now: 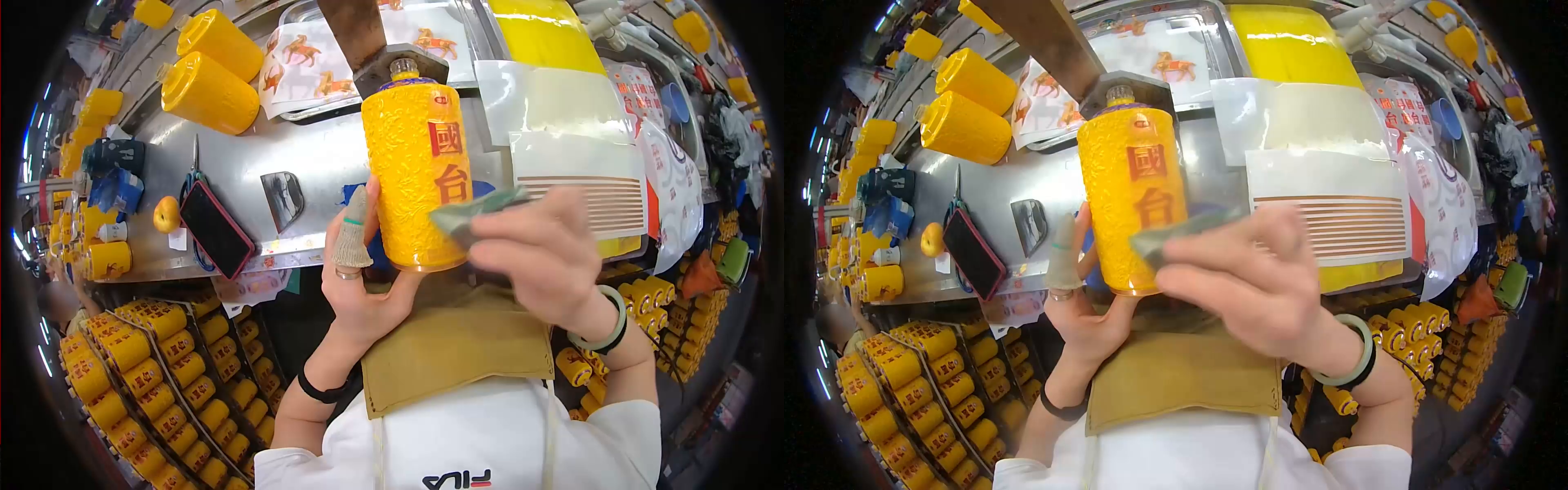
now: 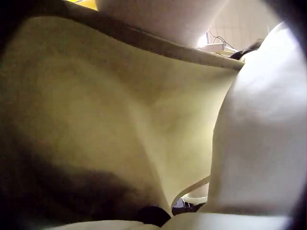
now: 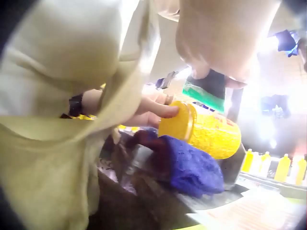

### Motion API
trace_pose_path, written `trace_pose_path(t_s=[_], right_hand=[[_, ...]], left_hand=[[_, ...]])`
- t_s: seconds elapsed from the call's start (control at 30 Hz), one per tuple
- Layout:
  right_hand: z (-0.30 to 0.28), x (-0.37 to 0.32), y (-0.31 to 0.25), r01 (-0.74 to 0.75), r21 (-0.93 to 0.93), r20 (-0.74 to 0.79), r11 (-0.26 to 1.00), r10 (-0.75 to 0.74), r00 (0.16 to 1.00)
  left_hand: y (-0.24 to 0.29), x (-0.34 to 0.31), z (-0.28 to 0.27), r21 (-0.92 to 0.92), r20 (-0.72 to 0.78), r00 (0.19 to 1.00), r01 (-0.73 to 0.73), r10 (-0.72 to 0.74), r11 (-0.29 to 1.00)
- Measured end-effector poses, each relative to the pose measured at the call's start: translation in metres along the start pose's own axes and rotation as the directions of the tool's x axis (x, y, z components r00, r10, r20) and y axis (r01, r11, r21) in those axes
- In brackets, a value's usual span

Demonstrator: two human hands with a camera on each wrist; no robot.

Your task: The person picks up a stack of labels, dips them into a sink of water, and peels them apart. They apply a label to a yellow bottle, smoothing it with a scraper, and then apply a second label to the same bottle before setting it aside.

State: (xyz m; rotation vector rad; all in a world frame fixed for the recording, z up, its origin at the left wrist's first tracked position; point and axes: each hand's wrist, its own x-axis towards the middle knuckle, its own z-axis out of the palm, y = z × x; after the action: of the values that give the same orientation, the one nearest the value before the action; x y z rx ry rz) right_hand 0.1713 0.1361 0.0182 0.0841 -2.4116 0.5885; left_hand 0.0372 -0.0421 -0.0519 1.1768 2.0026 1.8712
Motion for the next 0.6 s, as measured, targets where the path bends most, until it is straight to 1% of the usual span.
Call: trace_pose_path(t_s=[0.03, 0.07, 0.1, 0.17, 0.23, 0.27, 0.3, 0.37, 0.4, 0.43, 0.47, 0.5, 0.57, 0.6], right_hand=[[0.002, -0.003, -0.004, 0.04, 0.055, 0.029, 0.998, -0.042, 0.999], [0.002, -0.002, -0.01, 0.128, 0.141, 0.059, 0.982, -0.137, 0.989], [-0.001, 0.003, -0.019, 0.129, 0.174, 0.093, 0.976, -0.147, 0.985], [-0.003, 0.008, -0.016, 0.0, 0.172, 0.137, 0.985, -0.024, 0.99], [0.003, 0.023, 0.003, -0.129, 0.033, 0.118, 0.991, 0.124, 0.985], [0.004, 0.031, 0.011, -0.159, 0.027, 0.067, 0.987, 0.157, 0.985], [0.003, 0.034, 0.018, -0.159, 0.023, 0.059, 0.987, 0.157, 0.986], [0.0, 0.035, 0.026, 0.051, -0.162, -0.029, 0.986, -0.056, 0.998], [-0.003, 0.034, 0.023, 0.113, -0.17, -0.011, 0.979, -0.117, 0.993], [0.0, 0.027, 0.018, 0.112, -0.171, -0.012, 0.979, -0.116, 0.993], [0.007, 0.016, 0.012, 0.189, -0.077, -0.005, 0.979, -0.19, 0.982], [0.011, 0.007, 0.003, 0.262, 0.019, -0.004, 0.965, -0.262, 0.965], [0.007, -0.005, -0.016, 0.271, 0.164, 0.094, 0.949, -0.288, 0.953], [0.003, -0.004, -0.019, 0.225, 0.207, 0.102, 0.952, -0.25, 0.963]], left_hand=[[0.0, 0.001, -0.001, 0.001, 0.001, 1.0, -0.005, 0.005, 1.0], [0.001, 0.002, -0.003, 0.006, 0.012, 1.0, -0.003, 0.003, 1.0], [0.002, 0.002, -0.003, 0.01, 0.024, 1.0, 0.001, -0.001, 1.0], [-0.001, 0.001, -0.004, -0.001, 0.037, 0.999, -0.024, 0.024, 1.0], [-0.002, 0.0, -0.006, 0.049, 0.059, 0.998, -0.016, 0.013, 0.999], [-0.007, -0.001, -0.009, 0.035, 0.121, 0.992, -0.027, 0.022, 0.999], [-0.006, 0.0, -0.01, 0.034, 0.125, 0.992, -0.034, 0.029, 0.999], [-0.003, 0.0, -0.011, 0.022, 0.136, 0.991, 0.005, -0.008, 1.0], [-0.003, 0.0, -0.012, 0.023, 0.137, 0.991, 0.004, -0.007, 1.0], [-0.003, 0.001, -0.012, 0.074, 0.131, 0.991, -0.014, 0.004, 0.997], [-0.004, 0.002, -0.012, 0.124, 0.124, 0.992, -0.032, 0.017, 0.992], [-0.004, 0.002, -0.012, 0.123, 0.126, 0.992, -0.032, 0.016, 0.992], [-0.005, 0.002, -0.012, 0.081, 0.117, 0.993, -0.044, 0.035, 0.996], [-0.008, -0.001, -0.011, 0.083, 0.119, 0.992, -0.04, 0.03, 0.996]])
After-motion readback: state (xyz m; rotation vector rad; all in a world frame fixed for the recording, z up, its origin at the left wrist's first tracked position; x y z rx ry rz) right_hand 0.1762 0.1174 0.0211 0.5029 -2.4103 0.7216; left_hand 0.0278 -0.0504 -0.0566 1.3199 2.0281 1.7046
